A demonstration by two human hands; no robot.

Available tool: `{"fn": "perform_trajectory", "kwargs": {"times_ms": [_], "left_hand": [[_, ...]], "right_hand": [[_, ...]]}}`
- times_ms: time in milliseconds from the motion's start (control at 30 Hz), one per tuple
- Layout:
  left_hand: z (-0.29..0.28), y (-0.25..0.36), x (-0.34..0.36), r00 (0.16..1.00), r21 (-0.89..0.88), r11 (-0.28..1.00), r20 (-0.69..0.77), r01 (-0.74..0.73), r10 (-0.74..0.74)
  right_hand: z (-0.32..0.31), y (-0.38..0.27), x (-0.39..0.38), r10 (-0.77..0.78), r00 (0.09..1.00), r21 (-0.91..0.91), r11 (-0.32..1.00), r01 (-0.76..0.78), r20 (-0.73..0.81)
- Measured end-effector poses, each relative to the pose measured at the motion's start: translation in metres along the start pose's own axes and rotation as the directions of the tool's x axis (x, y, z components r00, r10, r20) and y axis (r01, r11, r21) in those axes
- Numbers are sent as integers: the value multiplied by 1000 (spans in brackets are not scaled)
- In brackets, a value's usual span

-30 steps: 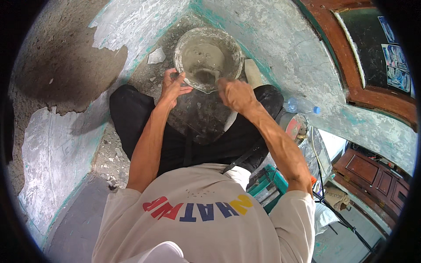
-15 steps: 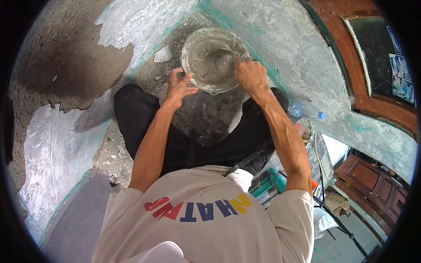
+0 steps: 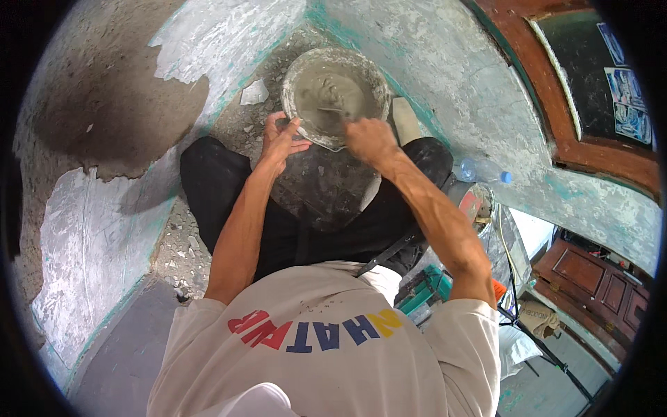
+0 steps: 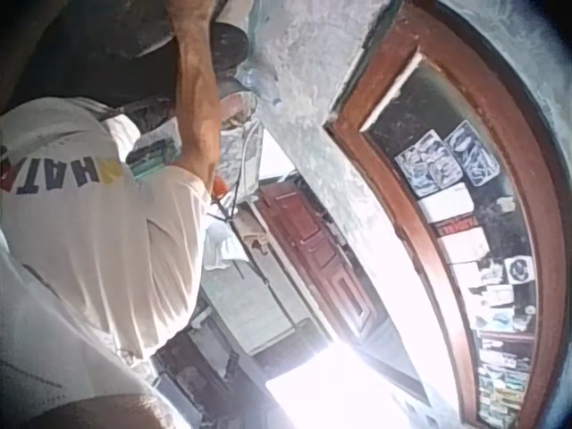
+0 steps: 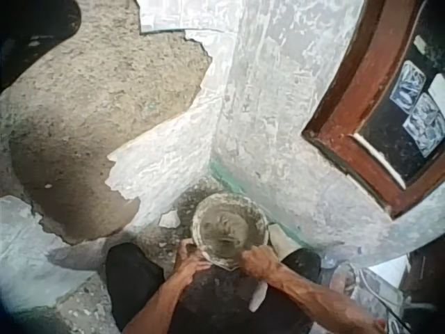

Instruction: Applying plaster or cement mixture to a damaged wall using a trowel and spray bottle.

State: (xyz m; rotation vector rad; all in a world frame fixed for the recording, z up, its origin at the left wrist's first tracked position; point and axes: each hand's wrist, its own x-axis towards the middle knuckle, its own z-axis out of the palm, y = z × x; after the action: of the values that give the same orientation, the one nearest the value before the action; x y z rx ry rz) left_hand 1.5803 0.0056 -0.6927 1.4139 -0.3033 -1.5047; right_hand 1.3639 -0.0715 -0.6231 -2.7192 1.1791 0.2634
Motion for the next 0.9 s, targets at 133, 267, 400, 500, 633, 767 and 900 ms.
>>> {"fn": "perform_trajectory", "kwargs": {"times_ms": [133,267,400,500,633,767,900], "left_hand": [[-8,-16,5,1000,-103,994,10,20,-19],[3,-3,-6,1000,2,1000,25,-14,14],[1,0,-5,1000,41,999,6,16,-16],[-2,-4,-3,999,39,999,5,34,-34],[-5,-3,-3,999,26,999,48,24,-25],[-10,-2,-2,999,23,1000,28,18,-19],[-4,-1,2,998,53,998,52,28,-31]], "right_hand": [[-64,5,-31,-36,999,-59,998,36,-6],[-79,4,-41,-37,999,4,999,37,-18],[-42,19,-3,36,985,-55,998,-27,171],[-21,34,19,68,998,-91,994,-68,-5],[-37,34,40,135,987,-86,986,-142,-87],[-36,27,50,151,988,-13,988,-152,-44],[14,19,56,107,994,87,991,-104,-23]]}}
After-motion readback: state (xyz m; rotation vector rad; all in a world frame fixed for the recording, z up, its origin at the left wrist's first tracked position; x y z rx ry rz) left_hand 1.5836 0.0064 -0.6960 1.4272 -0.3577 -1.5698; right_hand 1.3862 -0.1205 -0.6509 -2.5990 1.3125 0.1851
